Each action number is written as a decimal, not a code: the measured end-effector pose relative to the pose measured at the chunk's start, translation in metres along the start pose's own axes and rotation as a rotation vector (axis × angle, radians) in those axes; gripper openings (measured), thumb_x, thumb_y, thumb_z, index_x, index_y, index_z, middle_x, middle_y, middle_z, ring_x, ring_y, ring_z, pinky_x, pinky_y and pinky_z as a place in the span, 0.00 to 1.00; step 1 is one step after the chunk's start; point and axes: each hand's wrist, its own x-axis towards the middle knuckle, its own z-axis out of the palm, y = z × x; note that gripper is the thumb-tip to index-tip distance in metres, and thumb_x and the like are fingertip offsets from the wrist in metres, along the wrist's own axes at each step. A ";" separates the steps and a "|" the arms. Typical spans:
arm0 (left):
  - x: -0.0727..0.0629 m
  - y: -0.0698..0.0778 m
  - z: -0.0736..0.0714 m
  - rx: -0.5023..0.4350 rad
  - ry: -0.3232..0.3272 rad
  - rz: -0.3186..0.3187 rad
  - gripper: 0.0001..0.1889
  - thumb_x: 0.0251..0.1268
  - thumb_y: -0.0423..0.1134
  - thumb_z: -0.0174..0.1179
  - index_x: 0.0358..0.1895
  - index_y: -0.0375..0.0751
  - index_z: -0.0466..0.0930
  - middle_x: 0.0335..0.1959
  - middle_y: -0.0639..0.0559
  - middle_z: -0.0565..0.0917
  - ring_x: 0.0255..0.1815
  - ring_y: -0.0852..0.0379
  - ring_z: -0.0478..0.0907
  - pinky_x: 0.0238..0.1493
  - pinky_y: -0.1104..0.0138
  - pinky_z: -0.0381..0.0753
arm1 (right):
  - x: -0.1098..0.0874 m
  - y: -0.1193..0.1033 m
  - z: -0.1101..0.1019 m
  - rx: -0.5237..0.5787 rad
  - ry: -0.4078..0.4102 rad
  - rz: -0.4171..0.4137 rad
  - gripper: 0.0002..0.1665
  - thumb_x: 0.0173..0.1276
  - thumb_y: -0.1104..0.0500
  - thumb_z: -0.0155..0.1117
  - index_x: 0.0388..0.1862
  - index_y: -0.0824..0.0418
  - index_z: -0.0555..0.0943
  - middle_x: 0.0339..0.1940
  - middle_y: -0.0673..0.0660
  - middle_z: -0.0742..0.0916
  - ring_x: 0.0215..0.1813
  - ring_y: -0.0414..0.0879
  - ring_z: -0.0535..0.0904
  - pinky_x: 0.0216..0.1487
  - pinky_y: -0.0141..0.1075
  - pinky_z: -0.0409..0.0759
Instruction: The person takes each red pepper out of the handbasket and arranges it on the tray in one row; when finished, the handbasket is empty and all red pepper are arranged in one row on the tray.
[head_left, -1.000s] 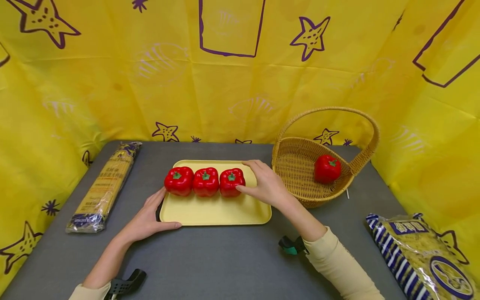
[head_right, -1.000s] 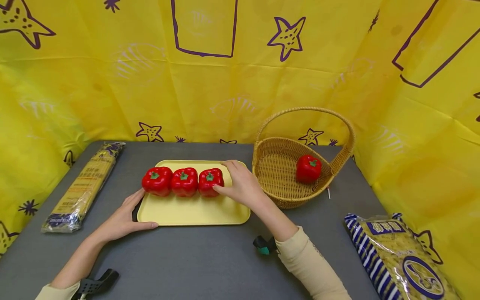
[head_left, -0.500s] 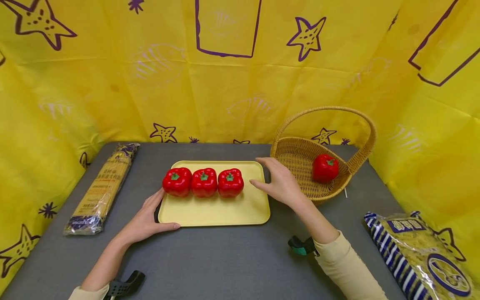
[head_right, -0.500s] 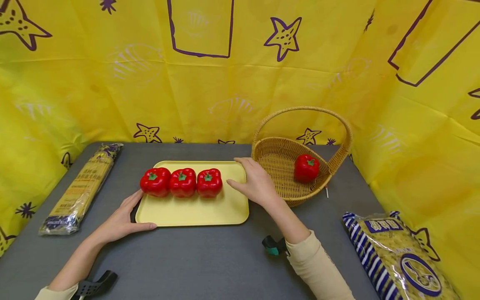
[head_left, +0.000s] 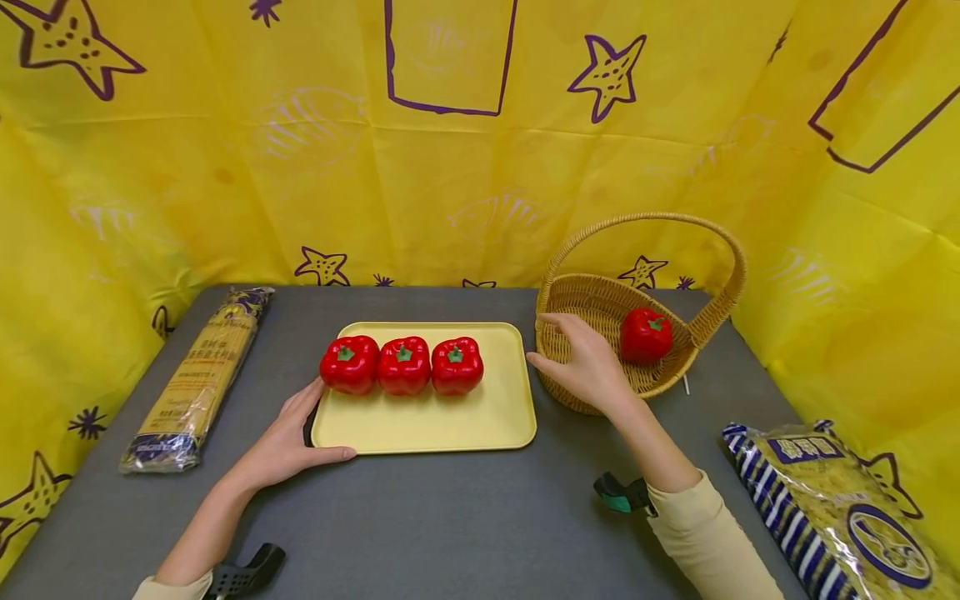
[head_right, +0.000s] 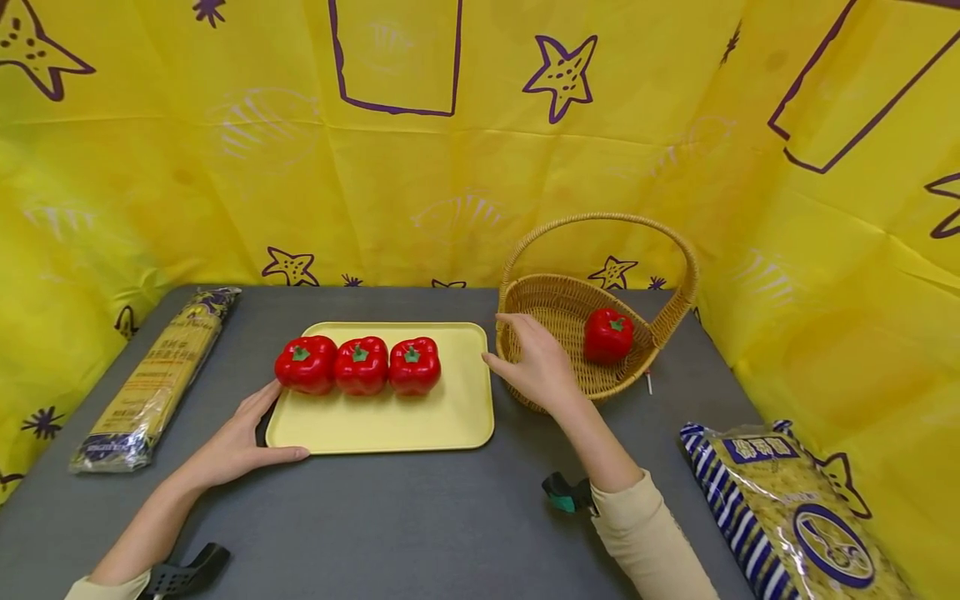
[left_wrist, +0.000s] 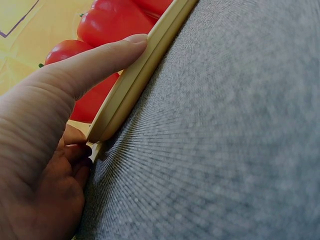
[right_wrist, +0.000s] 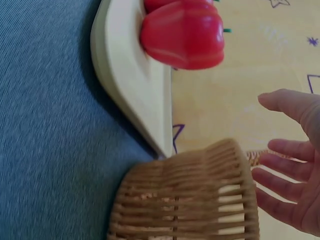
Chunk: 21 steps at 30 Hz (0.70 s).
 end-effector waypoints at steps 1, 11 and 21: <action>0.000 0.000 0.000 -0.001 0.000 0.000 0.62 0.46 0.55 0.76 0.80 0.49 0.40 0.78 0.40 0.49 0.74 0.34 0.45 0.61 0.33 0.53 | -0.001 0.001 -0.001 0.001 0.004 0.002 0.37 0.60 0.50 0.73 0.65 0.62 0.74 0.61 0.60 0.79 0.63 0.56 0.74 0.61 0.52 0.72; 0.001 -0.002 0.001 -0.003 -0.009 -0.021 0.63 0.46 0.57 0.76 0.80 0.50 0.39 0.78 0.39 0.48 0.74 0.34 0.45 0.61 0.32 0.52 | -0.009 0.014 -0.010 -0.002 0.035 0.023 0.34 0.60 0.50 0.73 0.65 0.57 0.76 0.61 0.59 0.80 0.63 0.56 0.74 0.60 0.52 0.72; 0.001 0.000 0.001 -0.006 -0.010 -0.018 0.63 0.46 0.56 0.76 0.80 0.49 0.39 0.78 0.39 0.48 0.74 0.34 0.45 0.61 0.32 0.52 | -0.016 0.030 -0.018 -0.023 0.077 0.054 0.35 0.60 0.51 0.74 0.64 0.61 0.75 0.60 0.61 0.80 0.61 0.57 0.74 0.60 0.53 0.71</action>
